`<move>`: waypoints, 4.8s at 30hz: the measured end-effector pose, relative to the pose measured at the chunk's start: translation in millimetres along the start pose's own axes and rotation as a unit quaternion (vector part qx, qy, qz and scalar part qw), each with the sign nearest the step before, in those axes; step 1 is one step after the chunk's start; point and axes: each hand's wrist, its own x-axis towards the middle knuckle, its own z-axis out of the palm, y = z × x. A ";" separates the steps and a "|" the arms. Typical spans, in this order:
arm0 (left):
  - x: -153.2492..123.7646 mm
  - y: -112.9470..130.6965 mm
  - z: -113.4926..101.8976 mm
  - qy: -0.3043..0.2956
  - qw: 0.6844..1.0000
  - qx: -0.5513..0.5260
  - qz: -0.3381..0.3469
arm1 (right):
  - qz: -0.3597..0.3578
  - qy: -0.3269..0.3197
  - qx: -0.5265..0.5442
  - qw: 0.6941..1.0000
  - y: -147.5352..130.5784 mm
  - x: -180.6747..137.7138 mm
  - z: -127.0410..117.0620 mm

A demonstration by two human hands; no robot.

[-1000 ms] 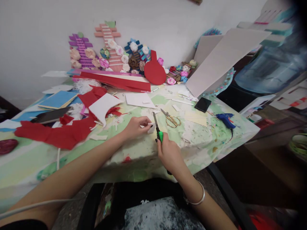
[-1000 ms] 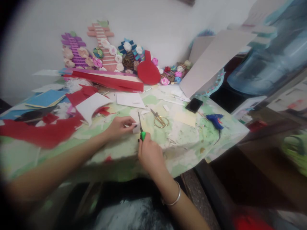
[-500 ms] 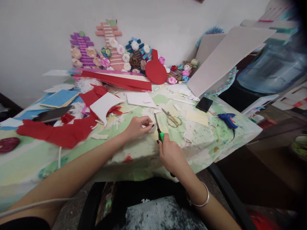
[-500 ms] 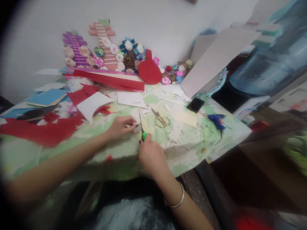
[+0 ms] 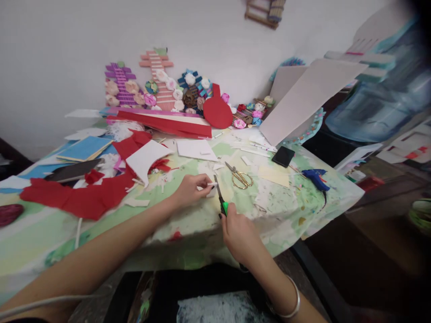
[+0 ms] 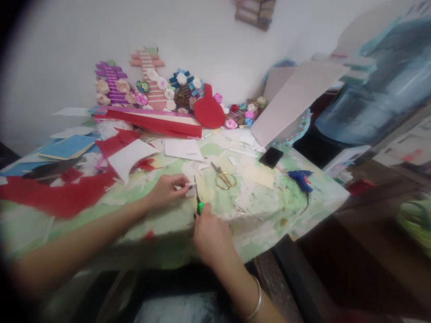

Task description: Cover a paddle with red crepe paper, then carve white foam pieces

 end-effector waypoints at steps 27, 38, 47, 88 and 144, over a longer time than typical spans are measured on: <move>0.5 6.7 -3.0 0.006 0.999 0.027 0.028 | 0.014 -0.044 0.010 0.999 -0.7 -5.3 -2.1; -0.2 4.9 -2.1 -0.001 1.000 -0.009 0.023 | 0.018 -0.032 0.004 0.999 -4.7 -6.7 -4.8; -8.0 16.6 4.5 -0.059 0.997 -0.029 0.051 | 0.017 -0.004 -0.006 1.000 1.4 -13.9 0.7; -7.3 13.4 7.8 -0.045 0.998 -0.052 0.005 | 0.012 -0.101 -0.008 0.995 2.2 -23.0 -13.8; -51.6 29.0 4.4 0.021 0.987 -0.076 -0.140 | -0.046 0.061 0.426 0.901 38.0 -26.6 22.0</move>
